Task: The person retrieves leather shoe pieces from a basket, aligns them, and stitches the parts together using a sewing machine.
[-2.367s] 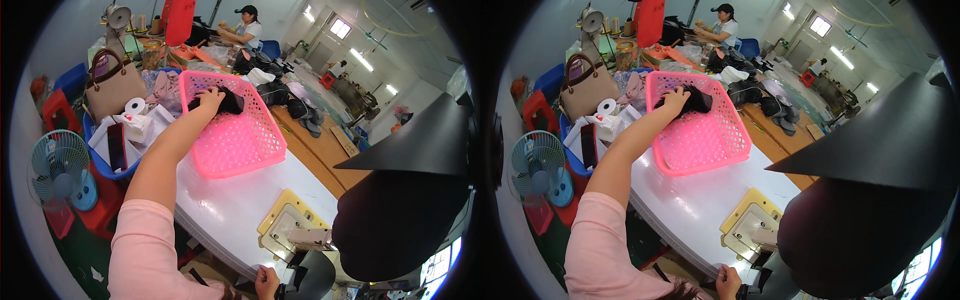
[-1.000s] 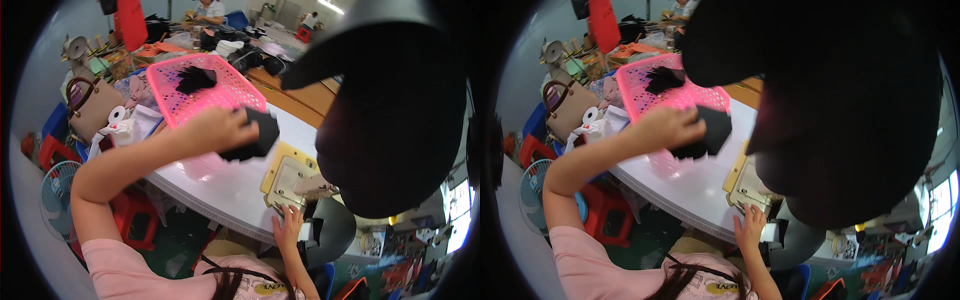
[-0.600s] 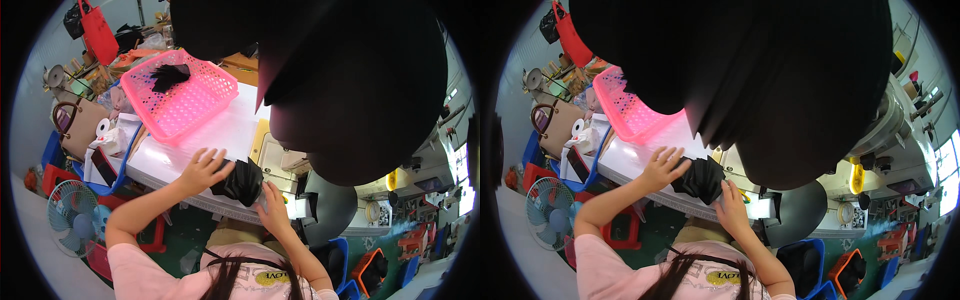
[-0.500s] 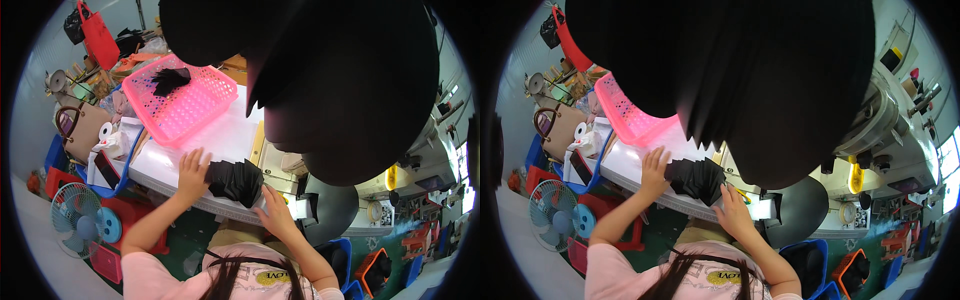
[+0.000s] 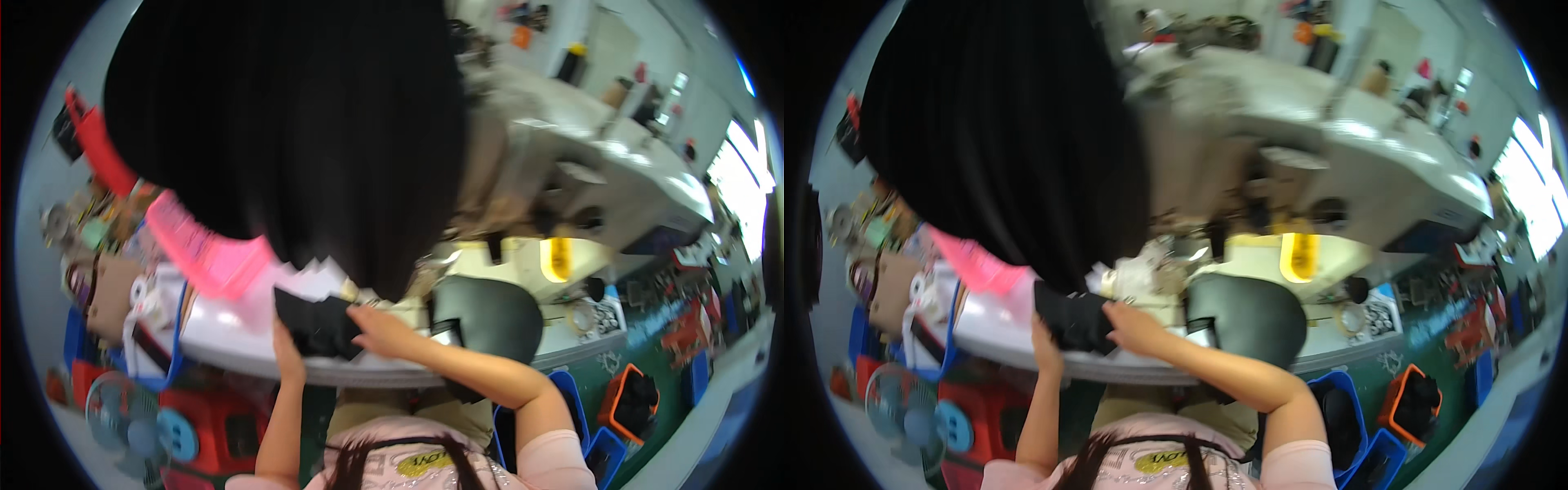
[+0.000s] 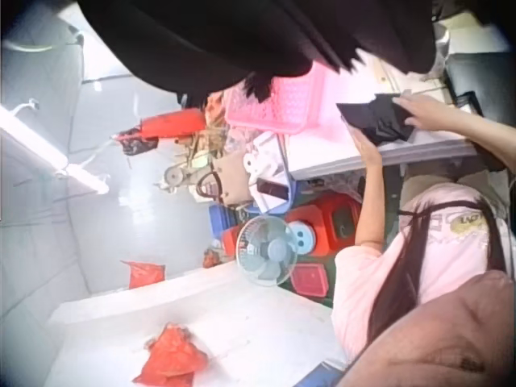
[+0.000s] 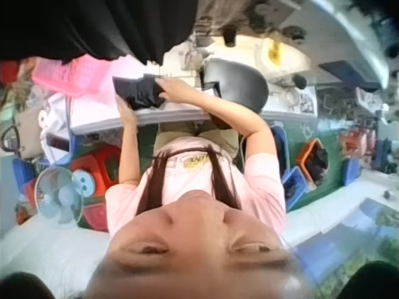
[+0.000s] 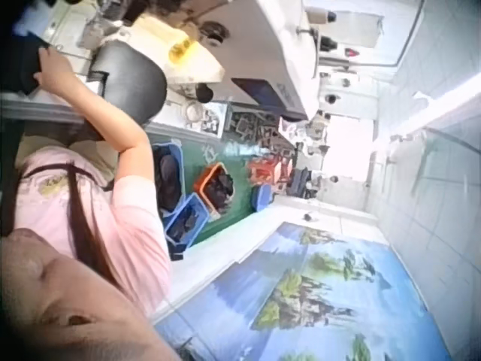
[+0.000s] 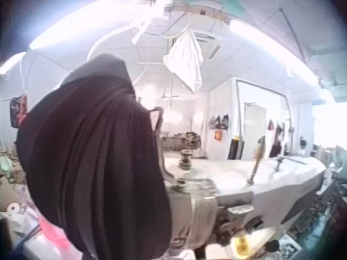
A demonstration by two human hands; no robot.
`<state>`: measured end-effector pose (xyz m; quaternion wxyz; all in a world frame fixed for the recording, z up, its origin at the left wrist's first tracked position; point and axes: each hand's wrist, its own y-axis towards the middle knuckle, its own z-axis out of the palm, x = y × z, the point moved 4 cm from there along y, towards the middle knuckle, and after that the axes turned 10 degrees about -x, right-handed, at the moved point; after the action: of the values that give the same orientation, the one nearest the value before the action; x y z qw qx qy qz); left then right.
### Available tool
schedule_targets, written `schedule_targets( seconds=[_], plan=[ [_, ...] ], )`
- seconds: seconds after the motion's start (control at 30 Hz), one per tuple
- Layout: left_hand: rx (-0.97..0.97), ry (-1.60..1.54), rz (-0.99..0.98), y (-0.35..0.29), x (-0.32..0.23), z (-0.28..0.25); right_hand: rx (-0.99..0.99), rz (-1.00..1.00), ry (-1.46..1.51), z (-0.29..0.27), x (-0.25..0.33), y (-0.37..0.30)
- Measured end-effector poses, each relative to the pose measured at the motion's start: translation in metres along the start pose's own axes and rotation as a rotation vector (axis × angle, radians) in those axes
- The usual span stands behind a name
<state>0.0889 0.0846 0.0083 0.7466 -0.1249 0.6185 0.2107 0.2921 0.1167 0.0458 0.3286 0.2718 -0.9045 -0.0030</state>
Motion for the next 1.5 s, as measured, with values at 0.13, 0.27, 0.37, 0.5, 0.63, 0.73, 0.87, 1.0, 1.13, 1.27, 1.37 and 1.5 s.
schedule_targets(
  seconds=[0.13, 0.27, 0.37, 0.5, 0.63, 0.73, 0.87, 1.0, 1.13, 1.27, 1.37, 1.5],
  plan=[
    [-0.089, -0.18, -0.18, 0.001, -0.013, 0.032, -0.104, -0.051, 0.093, 0.0, 0.002, -0.012],
    [-0.096, -0.038, -0.16, 0.012, 0.003, 0.033, -0.127, -0.013, 0.148, -0.008, -0.007, -0.014],
    [-0.12, 0.11, 0.036, -0.014, -0.009, 0.034, -0.148, -0.017, 0.193, -0.01, -0.015, -0.01],
    [-0.261, 0.127, 0.178, -0.048, 0.008, 0.035, -0.062, -0.066, 0.319, -0.008, -0.011, 0.001],
    [-0.201, 0.385, 0.198, -0.045, -0.015, 0.061, -0.096, -0.051, 0.279, -0.003, -0.025, 0.01],
    [-0.214, 0.207, 0.203, -0.035, -0.022, 0.064, 0.001, 0.035, 0.448, -0.012, -0.019, 0.015],
    [-0.213, 0.152, 0.184, -0.034, -0.002, 0.065, -0.068, 0.038, 0.251, -0.012, -0.013, 0.005],
    [-0.236, -0.075, 0.014, -0.026, 0.003, 0.063, -0.208, -0.006, 0.146, -0.022, -0.007, -0.007],
    [-0.089, -0.162, -0.175, -0.007, -0.008, 0.061, -0.249, -0.116, 0.201, -0.019, -0.006, -0.003],
    [-0.066, -0.066, -0.145, 0.0, 0.0, 0.055, -0.185, -0.073, 0.295, -0.008, -0.015, 0.008],
    [-0.149, -0.219, -0.144, -0.007, 0.002, 0.059, -0.211, -0.098, 0.24, -0.006, -0.013, 0.009],
    [-0.276, -0.306, -0.148, -0.009, -0.003, 0.054, -0.166, 0.005, 0.318, -0.014, 0.001, 0.004]
  ],
)
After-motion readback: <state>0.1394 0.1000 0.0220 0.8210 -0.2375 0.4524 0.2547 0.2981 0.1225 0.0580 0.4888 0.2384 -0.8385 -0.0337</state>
